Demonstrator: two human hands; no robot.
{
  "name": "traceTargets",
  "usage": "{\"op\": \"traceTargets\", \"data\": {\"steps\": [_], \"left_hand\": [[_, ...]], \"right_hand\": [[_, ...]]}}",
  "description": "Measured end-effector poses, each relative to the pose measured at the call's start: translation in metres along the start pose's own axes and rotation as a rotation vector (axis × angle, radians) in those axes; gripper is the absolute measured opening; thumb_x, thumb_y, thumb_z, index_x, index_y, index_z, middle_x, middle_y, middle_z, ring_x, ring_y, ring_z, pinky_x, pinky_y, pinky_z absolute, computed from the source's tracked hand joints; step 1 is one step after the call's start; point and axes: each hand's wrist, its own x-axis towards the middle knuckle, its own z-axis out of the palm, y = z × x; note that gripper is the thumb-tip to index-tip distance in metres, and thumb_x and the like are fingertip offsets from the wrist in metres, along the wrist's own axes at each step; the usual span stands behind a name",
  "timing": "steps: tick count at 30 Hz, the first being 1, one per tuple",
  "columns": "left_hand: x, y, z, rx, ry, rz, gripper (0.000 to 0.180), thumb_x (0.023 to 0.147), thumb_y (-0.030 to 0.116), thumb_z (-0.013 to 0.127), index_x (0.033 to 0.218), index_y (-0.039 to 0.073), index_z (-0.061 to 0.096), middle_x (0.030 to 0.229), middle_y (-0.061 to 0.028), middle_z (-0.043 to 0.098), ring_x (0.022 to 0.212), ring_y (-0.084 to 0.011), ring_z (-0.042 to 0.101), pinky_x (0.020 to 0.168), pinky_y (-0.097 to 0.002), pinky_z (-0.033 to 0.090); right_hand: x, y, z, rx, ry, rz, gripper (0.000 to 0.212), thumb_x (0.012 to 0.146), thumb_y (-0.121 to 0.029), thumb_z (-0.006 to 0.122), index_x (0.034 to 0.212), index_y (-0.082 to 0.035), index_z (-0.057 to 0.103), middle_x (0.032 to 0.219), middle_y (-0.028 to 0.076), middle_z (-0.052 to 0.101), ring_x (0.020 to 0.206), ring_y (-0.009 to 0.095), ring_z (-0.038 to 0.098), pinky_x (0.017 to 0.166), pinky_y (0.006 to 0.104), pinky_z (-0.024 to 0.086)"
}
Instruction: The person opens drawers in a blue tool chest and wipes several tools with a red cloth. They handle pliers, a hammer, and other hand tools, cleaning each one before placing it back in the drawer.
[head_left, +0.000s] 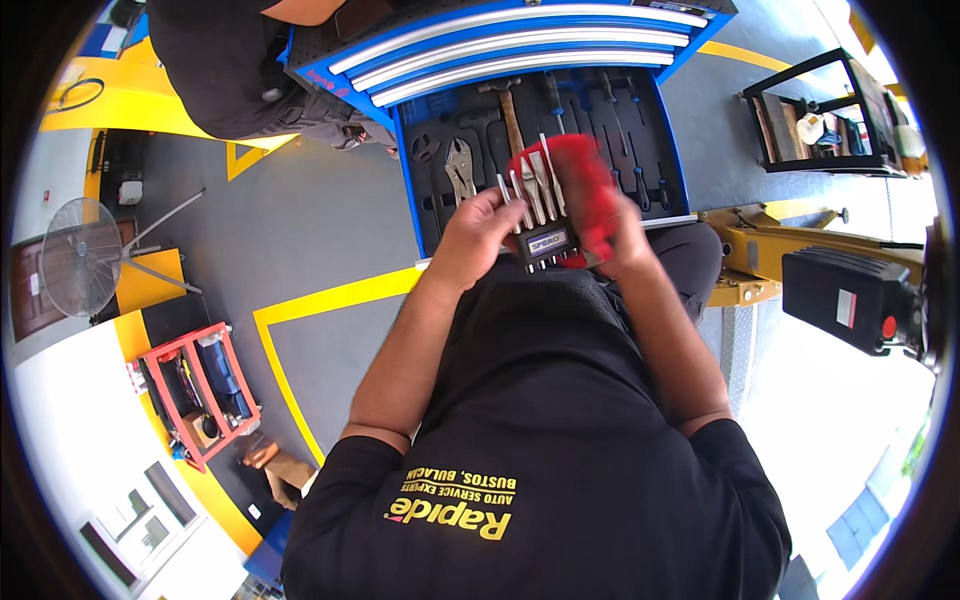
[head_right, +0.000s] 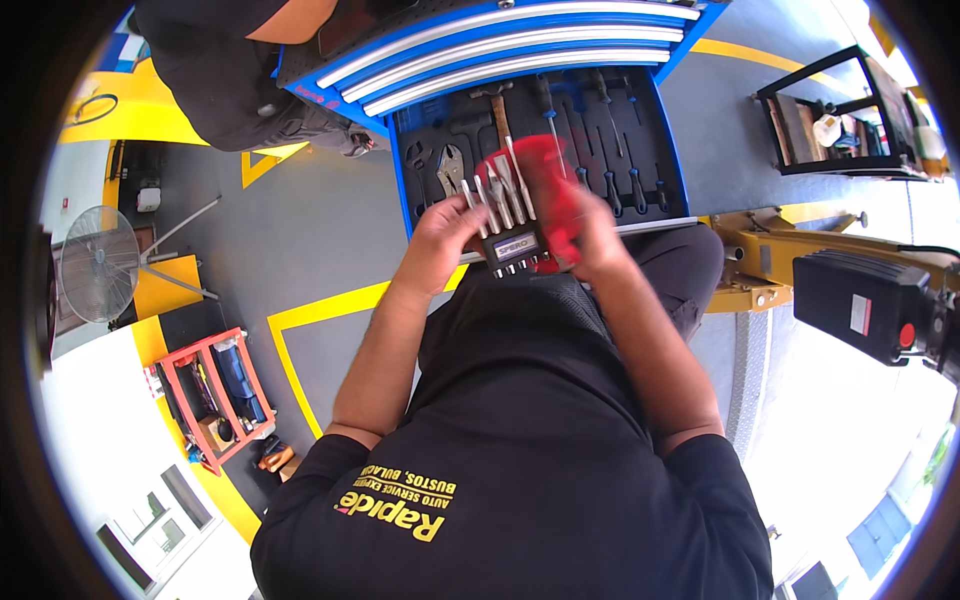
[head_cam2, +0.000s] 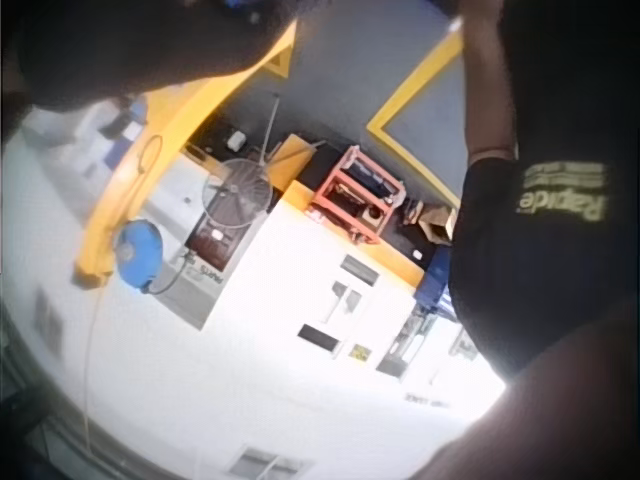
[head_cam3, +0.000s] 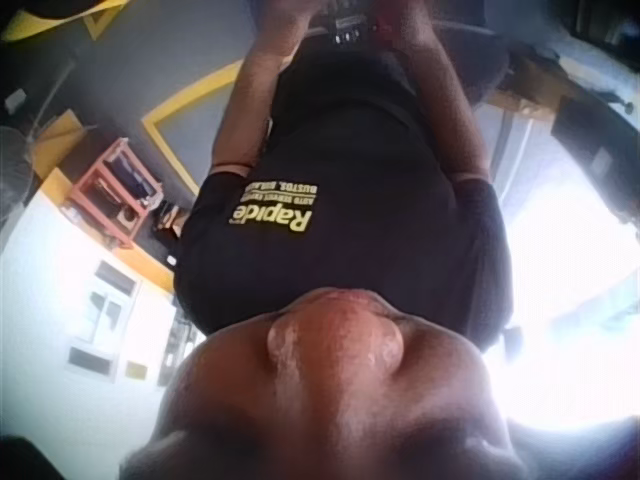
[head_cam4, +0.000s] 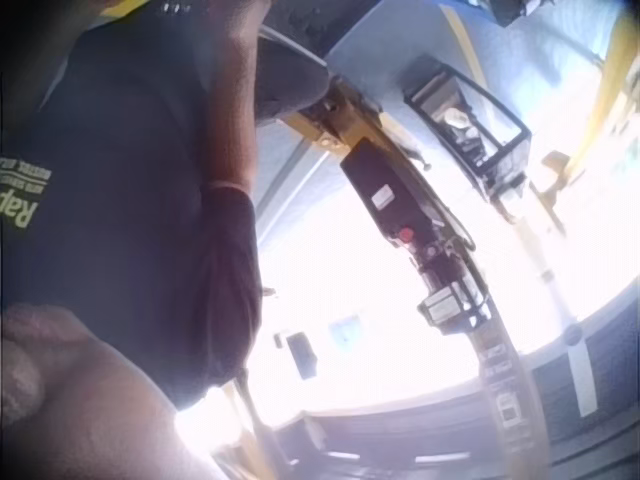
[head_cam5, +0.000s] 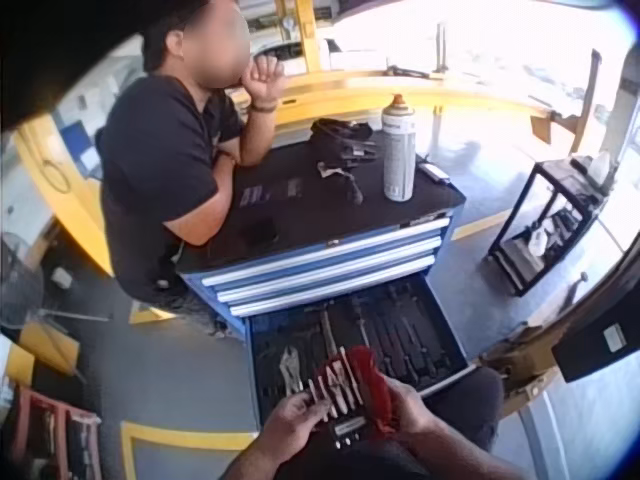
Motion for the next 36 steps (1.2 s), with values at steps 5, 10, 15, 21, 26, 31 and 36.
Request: {"op": "traceTargets", "data": {"steps": [5, 10, 15, 21, 26, 31, 36], "left_hand": [[-0.017, -0.007, 0.018, 0.213, -0.124, 0.110, 0.055, 0.092, -0.002, 0.074, 0.142, 0.000, 0.051, 0.125, -0.0061, 0.065, 0.113, -0.0137, 0.065, 0.101, -0.0330, 0.054], [-0.025, -0.008, 0.038, 0.358, -0.123, 0.160, 0.059, 0.090, -0.006, 0.074, 0.143, -0.001, 0.049, 0.132, -0.0080, 0.062, 0.123, -0.0173, 0.062, 0.108, -0.0359, 0.051], [-0.026, -0.001, 0.026, 0.175, -0.142, 0.117, 0.052, 0.091, -0.008, 0.074, 0.139, -0.003, 0.054, 0.129, -0.0072, 0.065, 0.118, -0.0155, 0.065, 0.103, -0.0340, 0.054], [-0.039, 0.003, 0.044, 0.198, -0.171, 0.178, 0.052, 0.095, -0.003, 0.074, 0.142, -0.001, 0.054, 0.128, -0.0054, 0.068, 0.119, -0.0141, 0.064, 0.108, -0.0343, 0.051], [-0.041, 0.017, 0.040, 0.051, -0.196, 0.104, 0.056, 0.094, 0.000, 0.076, 0.144, -0.002, 0.052, 0.131, -0.0091, 0.069, 0.120, -0.0160, 0.066, 0.108, -0.0363, 0.052], [-0.037, 0.014, 0.035, 0.089, -0.146, 0.171, 0.057, 0.092, 0.005, 0.081, 0.142, -0.001, 0.053, 0.130, -0.0083, 0.067, 0.119, -0.0146, 0.066, 0.105, -0.0342, 0.054], [-0.038, -0.014, 0.045, 0.241, 0.140, 0.265, 0.044, 0.090, 0.005, 0.082, 0.125, 0.000, 0.057, 0.106, -0.0039, 0.068, 0.093, -0.0096, 0.068, 0.084, -0.0290, 0.058]], "right_hand": [[-0.001, 0.022, 0.035, -0.595, 0.095, -0.244, 0.034, 0.108, -0.028, 0.065, 0.122, 0.003, 0.065, 0.097, 0.002, 0.070, 0.082, 0.008, 0.064, 0.073, 0.0258, 0.054], [-0.002, 0.016, 0.029, -0.563, 0.192, -0.201, 0.030, 0.108, -0.027, 0.066, 0.105, 0.002, 0.069, 0.083, -0.001, 0.068, 0.073, 0.008, 0.063, 0.064, 0.0297, 0.052], [-0.025, 0.011, 0.056, -0.361, 0.174, -0.228, 0.030, 0.108, -0.028, 0.066, 0.109, 0.002, 0.070, 0.085, -0.001, 0.069, 0.075, 0.006, 0.064, 0.065, 0.0260, 0.053], [-0.013, -0.009, 0.030, -0.273, 0.060, -0.121, 0.036, 0.111, -0.035, 0.059, 0.111, 0.000, 0.071, 0.090, 0.002, 0.073, 0.077, 0.006, 0.066, 0.069, 0.0243, 0.053], [-0.021, -0.024, 0.017, 1.369, 0.063, 0.333, 0.038, 0.107, -0.034, 0.060, 0.130, -0.004, 0.064, 0.115, 0.008, 0.072, 0.102, 0.018, 0.069, 0.094, 0.0304, 0.054], [-0.049, -0.001, 0.037, -0.266, -0.043, -0.056, 0.036, 0.100, -0.014, 0.070, 0.132, 0.000, 0.059, 0.117, 0.004, 0.068, 0.109, 0.009, 0.064, 0.097, 0.0276, 0.053], [-0.041, 0.018, 0.031, -0.183, 0.057, -0.243, 0.027, 0.104, -0.013, 0.069, 0.125, 0.003, 0.063, 0.104, 0.005, 0.073, 0.088, 0.008, 0.069, 0.081, 0.0259, 0.058]]}}
